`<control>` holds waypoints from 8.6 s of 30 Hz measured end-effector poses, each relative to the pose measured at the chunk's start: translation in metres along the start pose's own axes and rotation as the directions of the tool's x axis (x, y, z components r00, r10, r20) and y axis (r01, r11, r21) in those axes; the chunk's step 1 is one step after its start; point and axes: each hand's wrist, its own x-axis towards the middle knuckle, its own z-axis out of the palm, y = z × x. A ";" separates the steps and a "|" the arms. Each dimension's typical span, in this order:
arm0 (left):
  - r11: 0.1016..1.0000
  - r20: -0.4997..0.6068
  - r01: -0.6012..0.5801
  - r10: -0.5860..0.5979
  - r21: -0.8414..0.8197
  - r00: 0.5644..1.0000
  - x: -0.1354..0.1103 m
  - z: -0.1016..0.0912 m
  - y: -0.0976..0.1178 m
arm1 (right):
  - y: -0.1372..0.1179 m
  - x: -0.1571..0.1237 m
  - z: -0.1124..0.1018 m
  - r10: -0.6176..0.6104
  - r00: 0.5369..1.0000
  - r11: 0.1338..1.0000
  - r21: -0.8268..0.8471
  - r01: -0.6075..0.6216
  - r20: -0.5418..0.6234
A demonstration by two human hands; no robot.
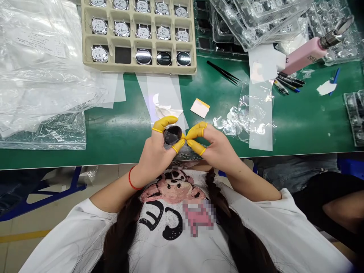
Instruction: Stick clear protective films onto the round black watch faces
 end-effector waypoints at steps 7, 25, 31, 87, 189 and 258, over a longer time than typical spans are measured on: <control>0.991 -0.033 -0.042 0.046 0.128 0.998 0.001 0.005 0.002 | 0.000 -0.006 0.008 0.068 0.993 0.986 -0.143 -0.081 -0.096; 0.950 0.090 0.220 -0.205 -0.221 0.975 0.002 0.004 0.004 | 0.005 -0.014 0.003 0.241 0.958 0.923 0.343 -0.175 -0.159; 0.881 0.264 0.376 -0.304 -0.288 0.915 0.005 -0.003 0.011 | 0.055 -0.034 -0.053 0.494 0.793 0.867 0.131 -0.481 -0.357; 0.851 0.392 0.365 -0.211 -0.376 0.896 0.003 -0.031 0.002 | 0.098 -0.021 -0.100 0.087 0.907 0.888 -0.381 -0.258 -0.412; 0.899 0.287 0.237 -0.132 -0.368 0.949 0.003 -0.045 -0.003 | -0.025 0.053 0.019 0.241 0.937 0.706 0.616 -0.348 0.253; 0.819 0.375 0.367 -0.203 -0.441 0.905 0.003 -0.037 -0.021 | 0.037 0.076 -0.007 0.397 0.903 0.855 -0.292 -0.429 -0.164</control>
